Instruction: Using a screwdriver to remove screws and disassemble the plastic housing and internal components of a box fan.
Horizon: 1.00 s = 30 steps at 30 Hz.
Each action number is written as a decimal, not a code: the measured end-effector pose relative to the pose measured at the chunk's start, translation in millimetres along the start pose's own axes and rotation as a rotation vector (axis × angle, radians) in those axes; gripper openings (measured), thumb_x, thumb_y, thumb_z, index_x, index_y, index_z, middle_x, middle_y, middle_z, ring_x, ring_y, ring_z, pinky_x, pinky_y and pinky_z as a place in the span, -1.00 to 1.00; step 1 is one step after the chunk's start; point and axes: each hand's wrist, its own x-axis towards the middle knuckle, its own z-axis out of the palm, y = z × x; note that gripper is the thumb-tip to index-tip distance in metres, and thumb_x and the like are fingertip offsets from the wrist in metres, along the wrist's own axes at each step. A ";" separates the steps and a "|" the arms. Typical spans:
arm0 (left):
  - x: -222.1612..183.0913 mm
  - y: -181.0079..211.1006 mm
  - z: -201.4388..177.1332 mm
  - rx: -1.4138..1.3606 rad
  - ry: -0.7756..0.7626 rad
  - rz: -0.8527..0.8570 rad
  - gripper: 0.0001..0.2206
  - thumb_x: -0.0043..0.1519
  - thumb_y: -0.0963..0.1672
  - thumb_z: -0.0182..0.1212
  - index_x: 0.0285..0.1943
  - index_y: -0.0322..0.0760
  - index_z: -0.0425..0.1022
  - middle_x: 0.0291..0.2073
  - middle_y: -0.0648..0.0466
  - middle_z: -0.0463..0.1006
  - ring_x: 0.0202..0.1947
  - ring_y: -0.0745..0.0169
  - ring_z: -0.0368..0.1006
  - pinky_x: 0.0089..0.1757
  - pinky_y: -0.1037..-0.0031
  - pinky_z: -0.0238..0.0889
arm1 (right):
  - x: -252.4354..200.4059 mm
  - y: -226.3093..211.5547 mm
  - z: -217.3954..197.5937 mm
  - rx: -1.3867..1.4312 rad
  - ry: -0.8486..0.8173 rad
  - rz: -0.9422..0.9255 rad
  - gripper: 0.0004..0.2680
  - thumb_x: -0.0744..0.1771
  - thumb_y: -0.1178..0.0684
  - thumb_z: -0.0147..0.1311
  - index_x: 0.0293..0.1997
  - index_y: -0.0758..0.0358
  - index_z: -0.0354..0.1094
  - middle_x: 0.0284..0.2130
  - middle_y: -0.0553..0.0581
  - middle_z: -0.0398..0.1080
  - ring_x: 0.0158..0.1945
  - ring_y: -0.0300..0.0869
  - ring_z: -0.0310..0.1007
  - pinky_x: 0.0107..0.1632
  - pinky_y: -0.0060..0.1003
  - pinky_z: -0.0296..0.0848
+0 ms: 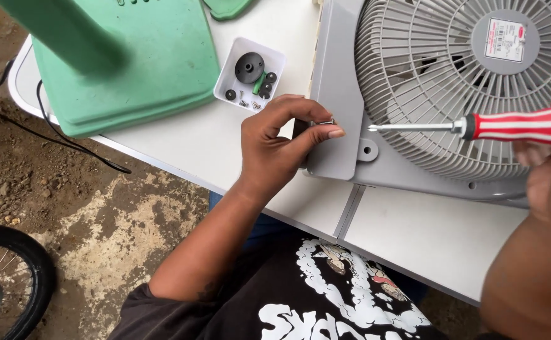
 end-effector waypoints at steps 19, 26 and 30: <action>3.1 24.9 1.1 0.044 -0.167 0.201 -0.83 0.15 -0.20 0.51 -0.20 -0.25 0.56 -0.29 0.08 0.64 -0.16 0.15 0.56 0.04 0.41 0.42 | -46.6 -16.9 58.6 0.135 0.273 -0.041 -0.75 0.45 -0.30 0.06 -0.04 0.01 0.26 -0.34 0.05 0.22 -0.35 -0.18 0.19 -0.23 -0.30 0.45; 0.5 28.2 0.8 -0.026 -0.175 0.161 -0.81 0.12 -0.19 0.52 -0.20 -0.21 0.56 -0.27 0.12 0.65 -0.16 0.17 0.59 0.05 0.40 0.46 | -51.4 -25.4 64.8 0.138 0.245 -0.068 -0.76 0.44 -0.30 0.02 -0.03 -0.02 0.26 -0.36 0.04 0.19 -0.43 -0.21 0.10 -0.30 -0.33 0.37; 1.4 27.4 2.3 -0.046 -0.182 0.166 -0.82 0.13 -0.20 0.51 -0.20 -0.23 0.56 -0.28 0.10 0.65 -0.19 0.17 0.59 0.02 0.40 0.47 | -53.6 -37.7 76.0 0.076 0.254 -0.095 -0.73 0.44 -0.34 0.07 -0.07 0.00 0.27 -0.36 -0.03 0.22 -0.34 -0.22 0.26 -0.31 -0.36 0.41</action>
